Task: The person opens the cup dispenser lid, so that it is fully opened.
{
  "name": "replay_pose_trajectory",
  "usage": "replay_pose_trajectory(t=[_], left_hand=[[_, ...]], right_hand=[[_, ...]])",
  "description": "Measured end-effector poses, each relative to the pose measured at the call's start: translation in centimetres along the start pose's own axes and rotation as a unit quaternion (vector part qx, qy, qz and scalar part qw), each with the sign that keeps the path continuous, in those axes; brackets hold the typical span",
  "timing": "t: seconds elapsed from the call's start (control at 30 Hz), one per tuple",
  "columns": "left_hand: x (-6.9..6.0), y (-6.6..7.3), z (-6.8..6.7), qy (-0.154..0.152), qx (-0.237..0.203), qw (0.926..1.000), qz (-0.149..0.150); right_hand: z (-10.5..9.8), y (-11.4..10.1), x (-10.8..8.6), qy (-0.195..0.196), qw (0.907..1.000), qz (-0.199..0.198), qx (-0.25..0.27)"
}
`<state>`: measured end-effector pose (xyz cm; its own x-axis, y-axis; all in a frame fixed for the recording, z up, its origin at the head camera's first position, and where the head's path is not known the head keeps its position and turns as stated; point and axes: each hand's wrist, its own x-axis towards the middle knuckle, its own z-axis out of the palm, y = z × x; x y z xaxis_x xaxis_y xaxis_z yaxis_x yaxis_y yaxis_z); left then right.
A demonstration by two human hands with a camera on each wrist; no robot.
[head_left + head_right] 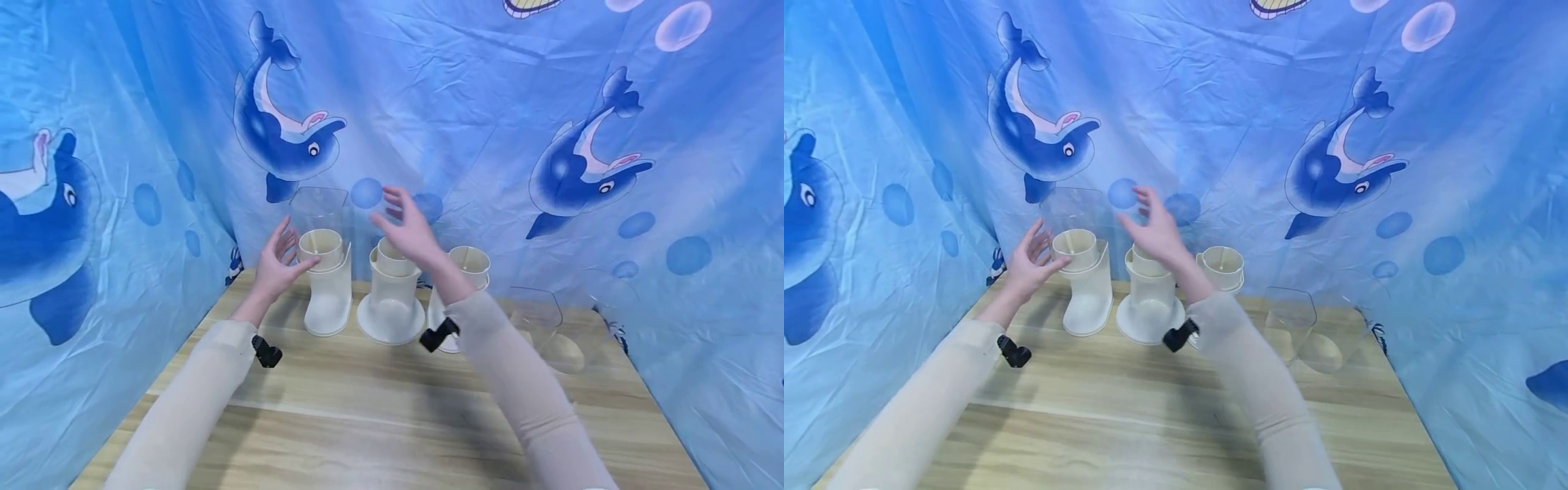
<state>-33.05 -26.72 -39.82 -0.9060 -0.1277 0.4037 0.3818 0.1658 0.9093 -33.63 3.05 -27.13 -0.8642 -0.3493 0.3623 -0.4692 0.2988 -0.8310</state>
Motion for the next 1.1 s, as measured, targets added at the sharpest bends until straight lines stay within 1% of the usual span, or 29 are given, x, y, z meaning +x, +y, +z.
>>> replay_pose_trajectory(t=[0.1,0.2,0.27,0.33,0.43,0.57,0.63,0.7,0.8,0.87,0.97,1.03,1.1], left_hand=[[0.2,0.2,0.3,-0.003,0.007,1.0,0.004],[0.3,0.4,0.4,-0.008,0.026,0.9996,0.005],[0.4,0.4,0.4,-0.009,0.039,0.9992,0.004],[0.4,0.4,0.5,-0.007,0.051,0.9986,0.007],[0.6,0.4,0.7,-0.007,0.066,0.9976,0.02],[0.6,0.6,0.9,-0.003,0.072,0.9967,0.035],[0.5,1.0,0.9,0.0,0.074,0.9966,0.037],[0.4,1.6,1.0,0.003,0.076,0.9964,0.036],[0.0,3.0,1.2,0.006,0.09,0.9954,0.033],[-0.6,4.2,1.3,0.009,0.103,0.9941,0.03],[-1.8,6.0,1.4,0.009,0.132,0.9903,0.041],[-2.8,7.0,1.5,0.005,0.148,0.987,0.062],[-3.9,7.9,1.8,-0.002,0.146,0.9851,0.091]], right_hand=[[2.9,-0.5,0.5,-0.016,0.9998,0.004,-0.009],[5.1,-0.6,1.1,-0.024,0.9995,0.009,-0.019],[6.2,-0.4,1.5,-0.029,0.9993,0.018,-0.015],[7.1,-0.1,1.8,-0.036,0.999,0.025,0.001],[7.8,0.4,2.1,-0.041,0.9988,0.023,0.015],[7.8,1.0,2.3,-0.041,0.9991,-0.001,0.011],[7.6,1.1,2.2,-0.042,0.9989,-0.016,0.009],[7.2,0.9,2.0,-0.043,0.9987,-0.027,0.01],[6.4,0.3,1.4,-0.041,0.9984,-0.038,0.0],[5.9,-0.2,1.0,-0.038,0.9982,-0.045,-0.007],[5.1,-0.9,-0.1,-0.034,0.9977,-0.056,-0.016],[4.4,-1.3,-1.0,-0.034,0.9973,-0.063,-0.018],[3.4,-1.7,-2.3,-0.033,0.9967,-0.07,-0.023]])
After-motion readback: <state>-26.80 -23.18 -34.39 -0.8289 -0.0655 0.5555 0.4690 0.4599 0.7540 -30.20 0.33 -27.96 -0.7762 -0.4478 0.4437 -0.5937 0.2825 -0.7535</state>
